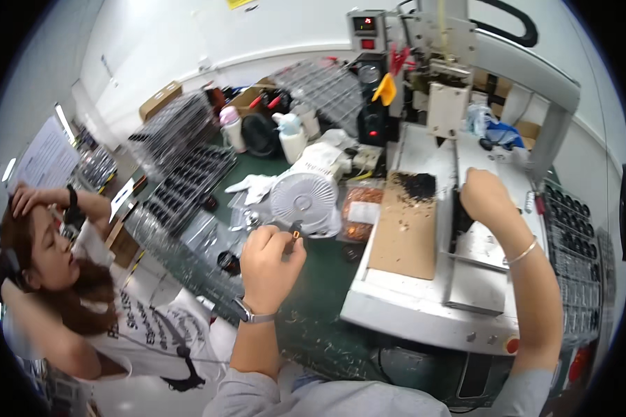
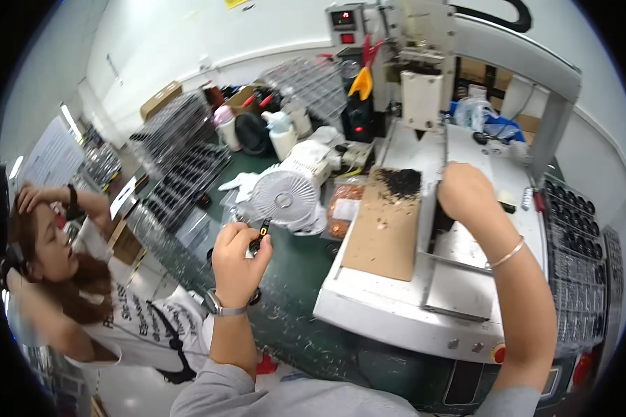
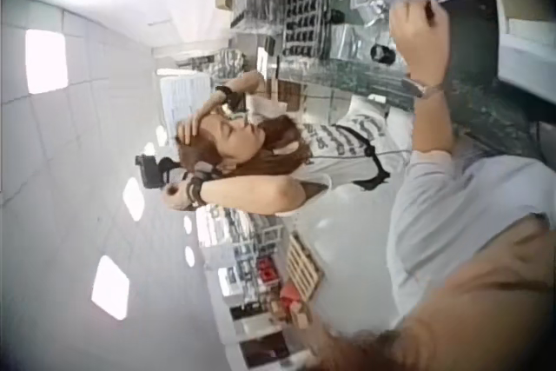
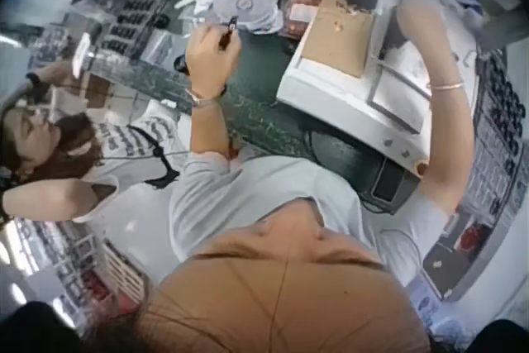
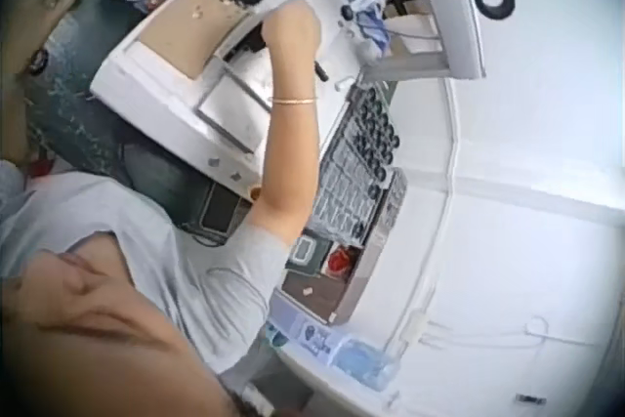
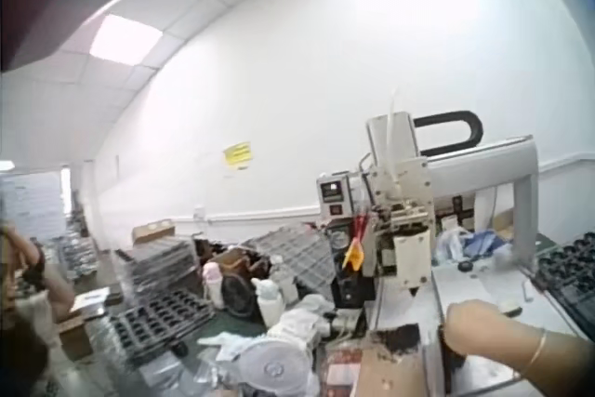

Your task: Assembling and testing electronic components using a specialized machine.

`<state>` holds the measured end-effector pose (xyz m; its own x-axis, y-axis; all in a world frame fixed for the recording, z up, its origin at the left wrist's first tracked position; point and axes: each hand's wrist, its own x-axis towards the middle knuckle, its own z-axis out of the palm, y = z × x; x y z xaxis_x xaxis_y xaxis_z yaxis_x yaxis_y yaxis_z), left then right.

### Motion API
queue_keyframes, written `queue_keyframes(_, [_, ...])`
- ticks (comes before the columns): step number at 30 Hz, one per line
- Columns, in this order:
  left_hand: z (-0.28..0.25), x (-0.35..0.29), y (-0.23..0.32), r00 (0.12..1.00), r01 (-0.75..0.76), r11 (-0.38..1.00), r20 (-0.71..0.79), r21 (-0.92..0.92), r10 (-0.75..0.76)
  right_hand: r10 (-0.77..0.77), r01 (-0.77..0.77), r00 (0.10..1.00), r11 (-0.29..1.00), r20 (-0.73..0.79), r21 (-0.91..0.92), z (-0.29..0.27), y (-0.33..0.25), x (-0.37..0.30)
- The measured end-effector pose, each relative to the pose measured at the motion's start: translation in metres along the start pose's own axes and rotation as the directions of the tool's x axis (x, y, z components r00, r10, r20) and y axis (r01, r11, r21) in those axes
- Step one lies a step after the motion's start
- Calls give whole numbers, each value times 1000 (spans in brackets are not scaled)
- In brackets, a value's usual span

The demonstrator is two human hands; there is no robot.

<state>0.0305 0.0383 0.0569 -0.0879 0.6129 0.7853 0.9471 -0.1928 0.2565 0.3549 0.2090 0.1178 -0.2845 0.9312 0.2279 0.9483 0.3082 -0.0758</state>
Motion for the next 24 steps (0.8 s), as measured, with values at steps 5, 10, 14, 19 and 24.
queue_keyframes(5, [-23, -93, -84, 951, 119, 900, 213, 420, -225, -33, 30, 998, 998, -44, -58, 21, 5, 4])
queue_keyframes(10, [-24, -147, -95, 878, 19, 873, 409, 488, -248, -80, 83, 996, 994, 39, -67, 17, 6, 6])
queue_keyframes(14, [-17, -165, -86, 843, 3, 885, 475, 465, -252, -82, 89, 993, 993, 89, -83, 17, 15, 11])
queue_keyframes(19, [-19, -168, -77, 804, 55, 904, 519, 423, -292, -18, 50, 962, 993, 273, -108, 8, 16, 20])
queue_keyframes(24, [-27, -166, -74, 837, 79, 919, 475, 386, -271, 90, -67, 984, 986, 154, -151, 10, -18, 1])
